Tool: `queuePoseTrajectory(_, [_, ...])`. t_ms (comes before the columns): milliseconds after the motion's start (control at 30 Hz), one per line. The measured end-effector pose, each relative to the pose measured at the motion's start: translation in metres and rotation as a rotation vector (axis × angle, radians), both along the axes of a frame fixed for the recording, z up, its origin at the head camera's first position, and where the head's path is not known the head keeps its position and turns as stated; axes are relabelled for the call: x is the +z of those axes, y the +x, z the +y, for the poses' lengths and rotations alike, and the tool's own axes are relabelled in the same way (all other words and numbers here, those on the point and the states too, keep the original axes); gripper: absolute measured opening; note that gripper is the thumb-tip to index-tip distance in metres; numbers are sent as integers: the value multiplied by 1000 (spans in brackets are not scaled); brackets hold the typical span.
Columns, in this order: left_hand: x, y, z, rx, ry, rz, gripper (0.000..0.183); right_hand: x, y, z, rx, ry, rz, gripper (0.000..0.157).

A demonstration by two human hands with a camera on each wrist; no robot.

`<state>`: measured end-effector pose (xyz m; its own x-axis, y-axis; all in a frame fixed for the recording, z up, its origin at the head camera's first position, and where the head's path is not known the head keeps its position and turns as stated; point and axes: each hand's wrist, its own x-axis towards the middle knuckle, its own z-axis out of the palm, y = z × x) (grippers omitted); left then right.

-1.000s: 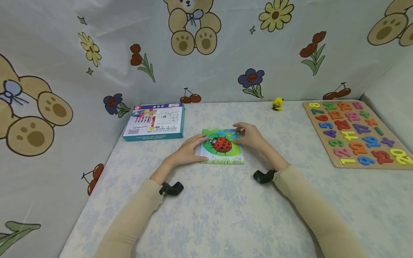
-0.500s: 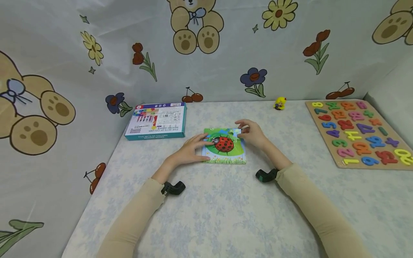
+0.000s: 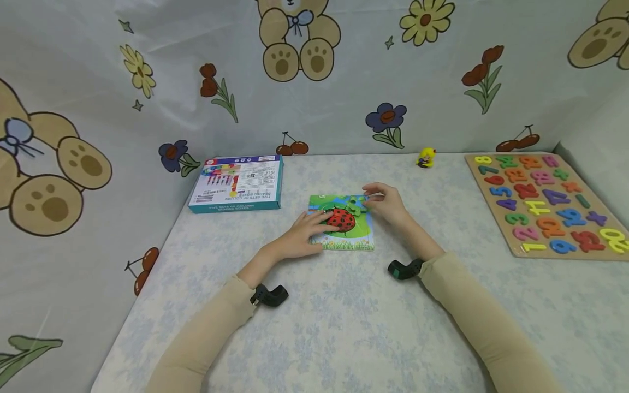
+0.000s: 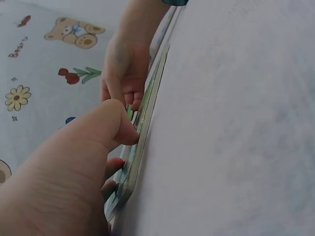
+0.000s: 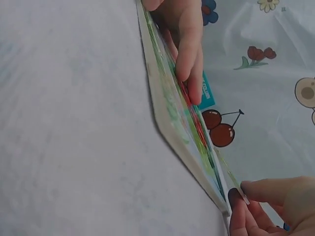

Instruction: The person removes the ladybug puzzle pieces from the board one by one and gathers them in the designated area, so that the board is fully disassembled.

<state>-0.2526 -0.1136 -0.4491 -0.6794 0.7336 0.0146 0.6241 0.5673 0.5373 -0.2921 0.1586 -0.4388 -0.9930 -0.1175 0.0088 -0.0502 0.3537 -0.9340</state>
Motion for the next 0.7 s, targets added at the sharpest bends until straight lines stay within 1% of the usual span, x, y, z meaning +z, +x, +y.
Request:
queuePoseTrajectory(67, [-2,0,0,-10,0,0,55,3,0,7,-24,1,1,41])
queuePoseTrajectory(133, [-4,0,0,-5,16,4,54,6,0,18,-58,11,3,40])
queuePoseTrajectory(200, [-5,-1,0,0,34,14,52,10,1,35,-95,38,-5,41])
queuePoseTrajectory(300, [-6,-1,0,2,47,24,47,14,6,66,-171,92,-51,42])
queuePoseTrajectory(433, [-7,-2,0,7,42,37,45,14,16,110,-274,147,-108,44])
queuePoseTrajectory(533, [-9,-2,-1,13,48,49,45,10,24,140,-334,169,-109,44])
queuePoseTrajectory(600, [-10,-3,-1,17,51,57,46,8,31,155,-357,170,-106,45])
queuePoseTrajectory(700, [-10,-3,-2,22,60,60,46,9,39,169,-389,159,-105,45])
